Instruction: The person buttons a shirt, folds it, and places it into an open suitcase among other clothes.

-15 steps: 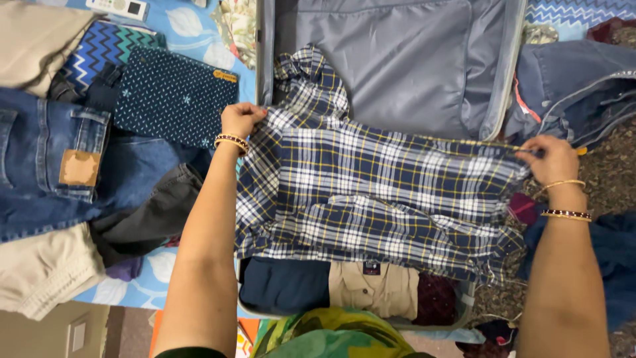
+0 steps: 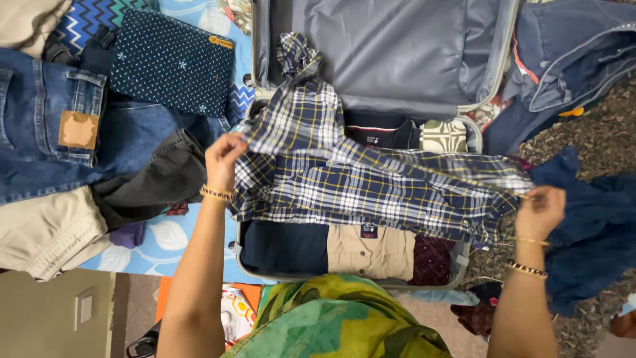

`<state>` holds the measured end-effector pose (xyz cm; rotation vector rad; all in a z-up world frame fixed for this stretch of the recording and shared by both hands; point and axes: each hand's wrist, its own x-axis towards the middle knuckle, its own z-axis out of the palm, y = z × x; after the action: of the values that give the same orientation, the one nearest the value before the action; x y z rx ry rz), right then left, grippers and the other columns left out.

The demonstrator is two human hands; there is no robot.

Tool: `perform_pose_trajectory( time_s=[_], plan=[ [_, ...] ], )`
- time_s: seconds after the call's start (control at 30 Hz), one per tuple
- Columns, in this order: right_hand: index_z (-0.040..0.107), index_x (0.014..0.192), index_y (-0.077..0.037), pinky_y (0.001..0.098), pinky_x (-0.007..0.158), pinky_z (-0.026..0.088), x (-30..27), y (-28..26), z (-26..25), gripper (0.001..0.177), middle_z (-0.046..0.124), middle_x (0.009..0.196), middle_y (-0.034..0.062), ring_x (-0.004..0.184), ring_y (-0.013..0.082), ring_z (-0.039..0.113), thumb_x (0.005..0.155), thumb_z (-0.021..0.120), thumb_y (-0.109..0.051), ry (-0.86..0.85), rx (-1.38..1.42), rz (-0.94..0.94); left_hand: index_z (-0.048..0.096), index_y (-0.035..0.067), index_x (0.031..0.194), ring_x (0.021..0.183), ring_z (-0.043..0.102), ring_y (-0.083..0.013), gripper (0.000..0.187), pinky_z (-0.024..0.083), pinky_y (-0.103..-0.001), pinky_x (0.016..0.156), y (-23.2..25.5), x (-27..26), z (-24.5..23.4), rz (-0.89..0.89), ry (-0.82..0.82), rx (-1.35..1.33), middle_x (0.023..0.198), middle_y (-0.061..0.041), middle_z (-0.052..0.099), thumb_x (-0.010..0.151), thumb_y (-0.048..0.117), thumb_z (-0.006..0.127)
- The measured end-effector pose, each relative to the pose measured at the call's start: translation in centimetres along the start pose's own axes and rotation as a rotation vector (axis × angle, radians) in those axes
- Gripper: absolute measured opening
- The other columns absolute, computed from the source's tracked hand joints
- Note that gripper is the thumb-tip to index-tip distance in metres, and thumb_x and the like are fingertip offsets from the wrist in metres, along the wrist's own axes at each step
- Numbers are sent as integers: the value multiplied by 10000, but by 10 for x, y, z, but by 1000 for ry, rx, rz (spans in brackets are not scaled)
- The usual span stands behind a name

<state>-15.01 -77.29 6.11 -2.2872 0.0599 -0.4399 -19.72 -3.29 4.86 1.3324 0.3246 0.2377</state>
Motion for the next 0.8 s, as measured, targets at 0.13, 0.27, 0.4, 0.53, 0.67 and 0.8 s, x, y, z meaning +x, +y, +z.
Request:
perform_pose_trajectory(
  time_s=[0.13, 0.27, 0.4, 0.53, 0.67, 0.8],
  plan=[
    [636, 888, 4, 270, 743, 480, -37, -7, 9, 189, 557, 1027, 70, 811, 149, 588, 890, 703, 181, -20, -136, -27, 643, 27, 870, 1014, 620, -113, 84, 489, -267, 907, -27, -52, -11, -2, 32, 89, 1171, -59, 697, 876, -7, 719],
    [667, 912, -19, 248, 699, 484, -49, -13, 14, 203, 591, 1049, 62, 815, 135, 592, 855, 737, 163, -26, -163, -24, 632, 22, 830, 878, 561, -111, 148, 459, -277, 790, -52, -68, -11, -107, 87, 278, 1152, -58, 688, 888, -5, 765],
    [663, 886, -30, 237, 722, 478, -41, -14, 10, 200, 589, 1071, 66, 840, 118, 587, 874, 725, 160, 51, -75, 11, 647, 31, 827, 944, 609, -102, 109, 488, -262, 839, -52, -58, -17, -119, 126, 56, 1177, -49, 688, 900, -13, 716],
    [683, 848, -26, 263, 703, 460, -41, -15, 10, 223, 610, 1027, 85, 856, 180, 606, 851, 702, 196, 102, -108, -60, 675, 18, 859, 979, 629, -110, 72, 493, -254, 893, -61, -55, -40, -57, 77, -236, 1132, -61, 685, 876, -52, 683],
    [676, 816, -50, 339, 760, 504, -51, -21, 16, 222, 626, 974, 98, 857, 246, 635, 807, 713, 169, 12, -263, -146, 675, 21, 828, 881, 654, -110, 76, 527, -258, 809, -93, -69, -56, -152, -51, 299, 992, -27, 730, 858, -30, 722],
    [714, 756, -126, 416, 804, 519, -43, -41, 33, 254, 660, 949, 124, 887, 340, 633, 693, 683, 118, -21, -480, -147, 648, 19, 936, 847, 580, -105, 137, 488, -259, 772, -101, -74, -48, -113, 5, 448, 940, -25, 675, 886, 11, 775]
  ],
)
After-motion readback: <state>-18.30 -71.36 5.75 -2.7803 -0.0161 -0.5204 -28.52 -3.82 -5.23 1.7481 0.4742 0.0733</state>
